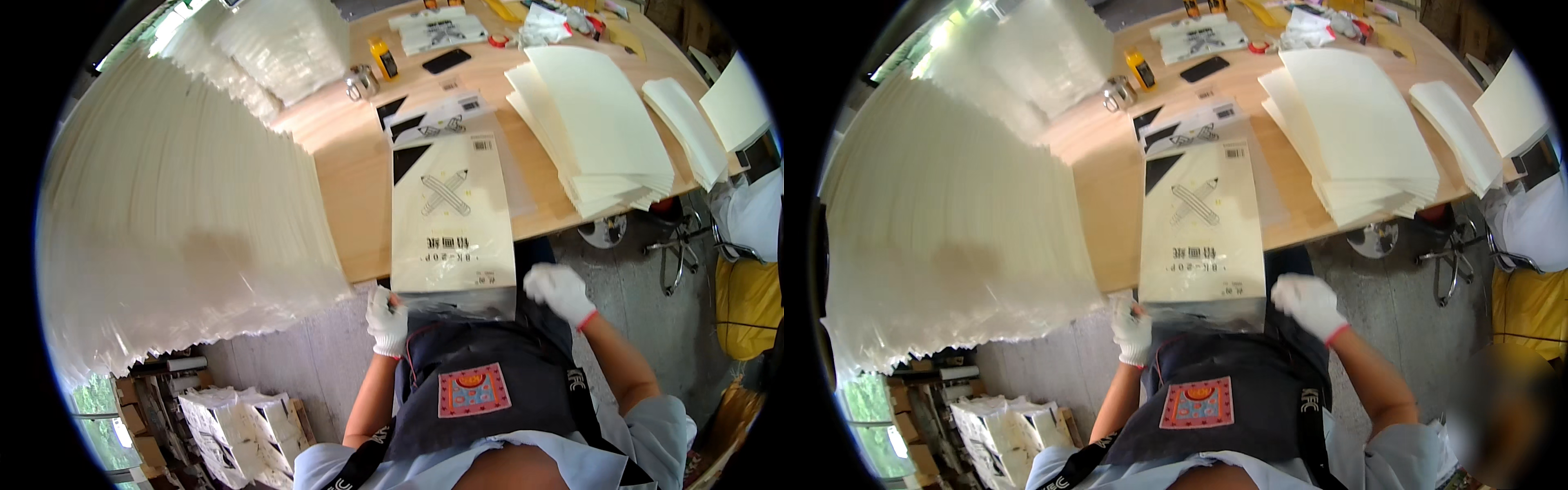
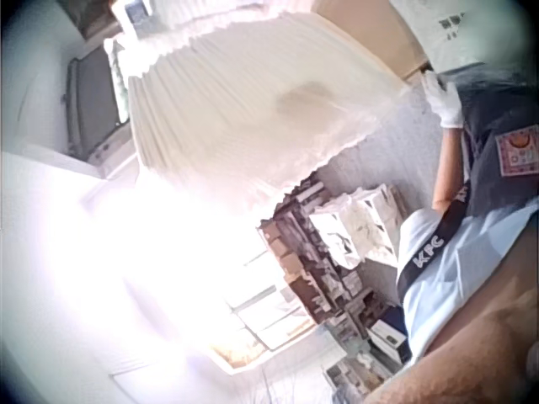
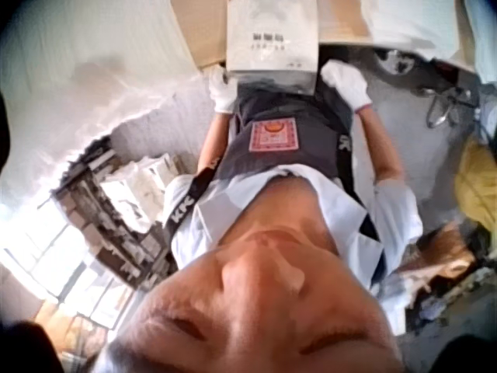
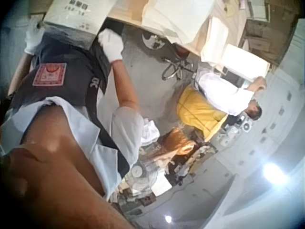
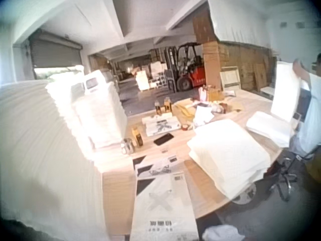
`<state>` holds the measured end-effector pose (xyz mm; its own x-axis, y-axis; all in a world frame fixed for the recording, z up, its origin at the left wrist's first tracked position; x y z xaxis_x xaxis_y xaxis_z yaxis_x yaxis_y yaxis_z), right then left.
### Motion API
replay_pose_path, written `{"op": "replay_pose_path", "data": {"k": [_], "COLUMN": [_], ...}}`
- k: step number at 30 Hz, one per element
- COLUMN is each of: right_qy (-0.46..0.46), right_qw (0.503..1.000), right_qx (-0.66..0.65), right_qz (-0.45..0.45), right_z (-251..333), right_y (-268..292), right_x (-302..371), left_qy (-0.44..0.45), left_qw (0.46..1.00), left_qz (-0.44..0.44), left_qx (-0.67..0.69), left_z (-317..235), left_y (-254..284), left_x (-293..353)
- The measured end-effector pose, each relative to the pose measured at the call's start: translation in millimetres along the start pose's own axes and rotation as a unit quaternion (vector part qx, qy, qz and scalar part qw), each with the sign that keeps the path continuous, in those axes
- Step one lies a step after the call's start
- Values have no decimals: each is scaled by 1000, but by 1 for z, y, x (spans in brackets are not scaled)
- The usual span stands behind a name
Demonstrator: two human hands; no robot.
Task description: The person repeatedly picks up stacks of white paper and inserts them into clear plastic packaging bags. They work at a wooden table in a warehouse environment, handling the paper and bags by hand. The process involves opening the bags, sliding the paper inside, and stacking the finished packages.
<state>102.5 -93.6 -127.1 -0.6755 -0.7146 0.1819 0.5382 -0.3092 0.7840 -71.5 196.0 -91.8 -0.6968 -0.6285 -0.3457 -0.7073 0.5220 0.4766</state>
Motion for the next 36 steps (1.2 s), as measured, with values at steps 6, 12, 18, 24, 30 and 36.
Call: {"op": "replay_pose_path", "data": {"k": [6, 12, 18, 24, 30, 36], "right_qy": [-203, -159, -113, -179, -4, 145], "right_qw": [800, 819, 891, 864, 660, 727], "right_qx": [-564, -548, -211, -467, -724, -660], "right_qz": [34, 59, 385, 54, 202, 122], "right_z": [-24, -10, -14, -18, 102, 228], "right_y": [-104, -88, -102, -47, -106, 91], "right_x": [-51, -63, 15, -12, -68, -127], "left_qy": [89, 243, 374, 151, -285, -416], "left_qw": [993, 962, 884, 938, 911, 906], "left_qz": [13, -55, 139, 229, 298, 64], "left_qx": [-82, 112, 245, 214, 5, -46], "left_z": [48, 108, 79, -72, -279, -390], "left_y": [15, 52, -31, -19, 27, 175], "left_x": [65, 100, 25, -72, -96, -106]}}
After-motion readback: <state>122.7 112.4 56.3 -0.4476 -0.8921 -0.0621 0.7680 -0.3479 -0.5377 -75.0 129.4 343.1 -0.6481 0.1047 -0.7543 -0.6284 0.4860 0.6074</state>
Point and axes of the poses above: each hand's wrist, its own x-axis away from the middle knuckle, its own y-axis out of the back of the hand, z = x × y, the point moved 10 cm from there along -x, towards the middle knuckle, and after that the axes turned 12 degrees about x, right-handed, at the moved point
